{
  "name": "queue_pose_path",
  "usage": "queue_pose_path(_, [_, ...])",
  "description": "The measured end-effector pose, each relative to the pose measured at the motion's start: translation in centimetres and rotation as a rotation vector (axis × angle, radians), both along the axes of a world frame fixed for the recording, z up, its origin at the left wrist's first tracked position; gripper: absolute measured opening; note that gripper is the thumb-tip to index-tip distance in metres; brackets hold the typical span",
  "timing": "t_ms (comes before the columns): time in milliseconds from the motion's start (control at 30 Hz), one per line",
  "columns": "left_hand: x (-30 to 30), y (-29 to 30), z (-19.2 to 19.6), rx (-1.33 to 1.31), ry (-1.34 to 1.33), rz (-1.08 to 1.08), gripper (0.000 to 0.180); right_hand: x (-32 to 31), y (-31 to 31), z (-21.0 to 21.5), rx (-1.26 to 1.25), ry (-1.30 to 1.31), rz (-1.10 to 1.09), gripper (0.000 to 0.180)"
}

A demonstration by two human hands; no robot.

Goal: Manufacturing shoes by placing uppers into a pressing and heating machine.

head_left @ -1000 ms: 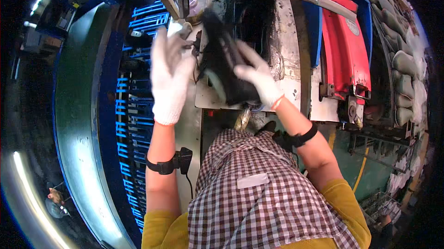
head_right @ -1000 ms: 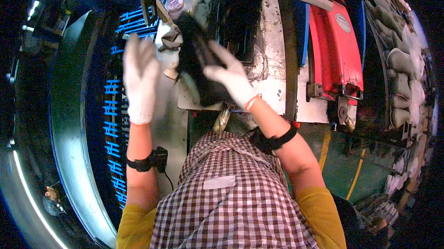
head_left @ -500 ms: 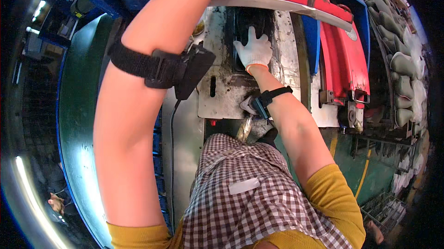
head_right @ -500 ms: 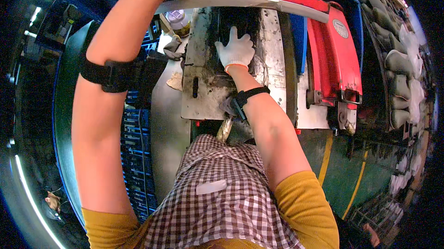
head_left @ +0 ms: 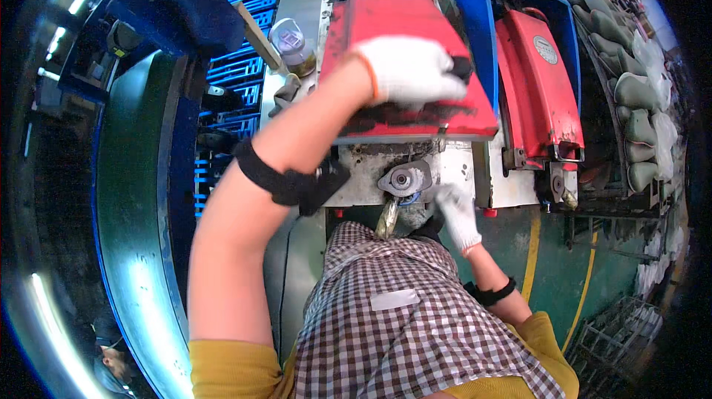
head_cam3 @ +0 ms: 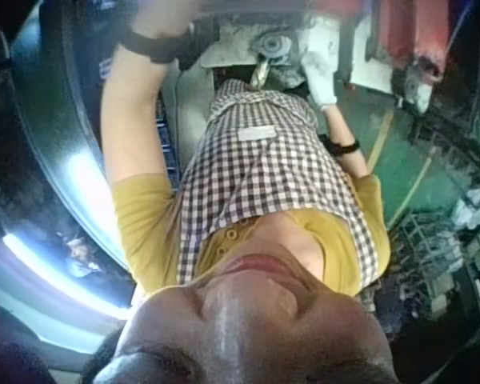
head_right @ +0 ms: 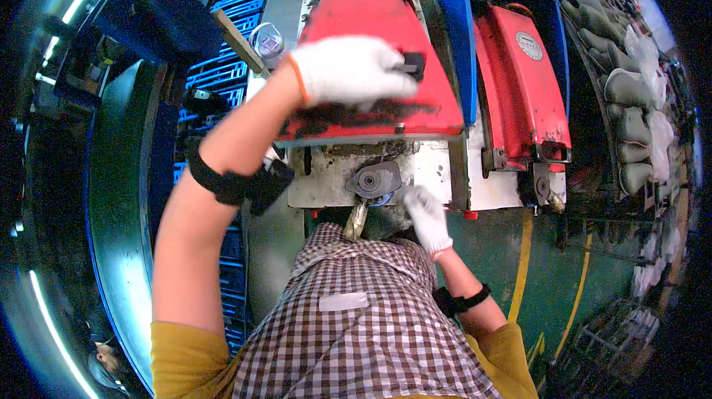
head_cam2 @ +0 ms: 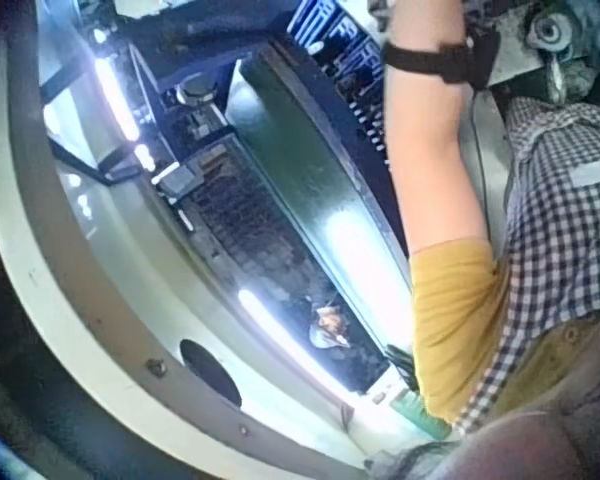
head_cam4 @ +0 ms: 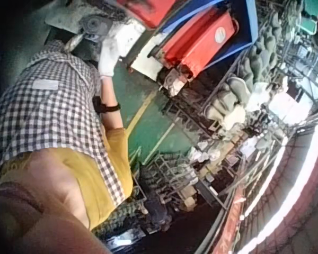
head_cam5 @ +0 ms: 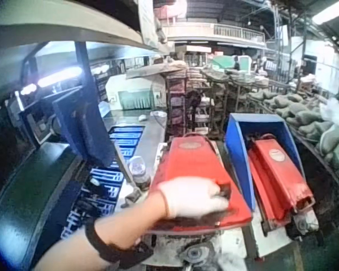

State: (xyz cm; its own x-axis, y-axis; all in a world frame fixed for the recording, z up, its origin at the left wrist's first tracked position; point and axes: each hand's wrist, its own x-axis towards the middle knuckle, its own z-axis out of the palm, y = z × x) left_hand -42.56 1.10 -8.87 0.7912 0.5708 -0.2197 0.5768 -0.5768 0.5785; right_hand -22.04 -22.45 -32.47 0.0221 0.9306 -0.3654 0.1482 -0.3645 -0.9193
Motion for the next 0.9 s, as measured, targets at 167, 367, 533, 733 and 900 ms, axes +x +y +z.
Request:
queue_pose_path(167, [-0.3,-4.8,-8.1,0.189,0.044,0.076,0.05,-2.0,0.1,-0.2,-0.467,0.287,0.428,0.053])
queue_pose_path(367, [0.0,-6.1,-10.6,0.241,0.051,0.139,0.044,-6.2,2.5,-2.7,-0.727,1.103,0.46,0.054])
queue_pose_path(533, [0.5,-6.6,-11.9,0.202,0.134,0.149,0.045,-7.1,2.2,-2.9,-0.734,1.234,0.408,0.058])
queue_pose_path(733, [1.6,-7.6,-14.7,0.213,0.206,0.172,0.043,-7.0,2.5,-2.1,-0.858,1.148,0.362,0.033])
queue_pose_path(900, [1.4,-7.7,-16.0,0.3,0.106,0.187,0.044,-0.5,2.5,-1.7,-0.84,0.725,0.281,0.017])
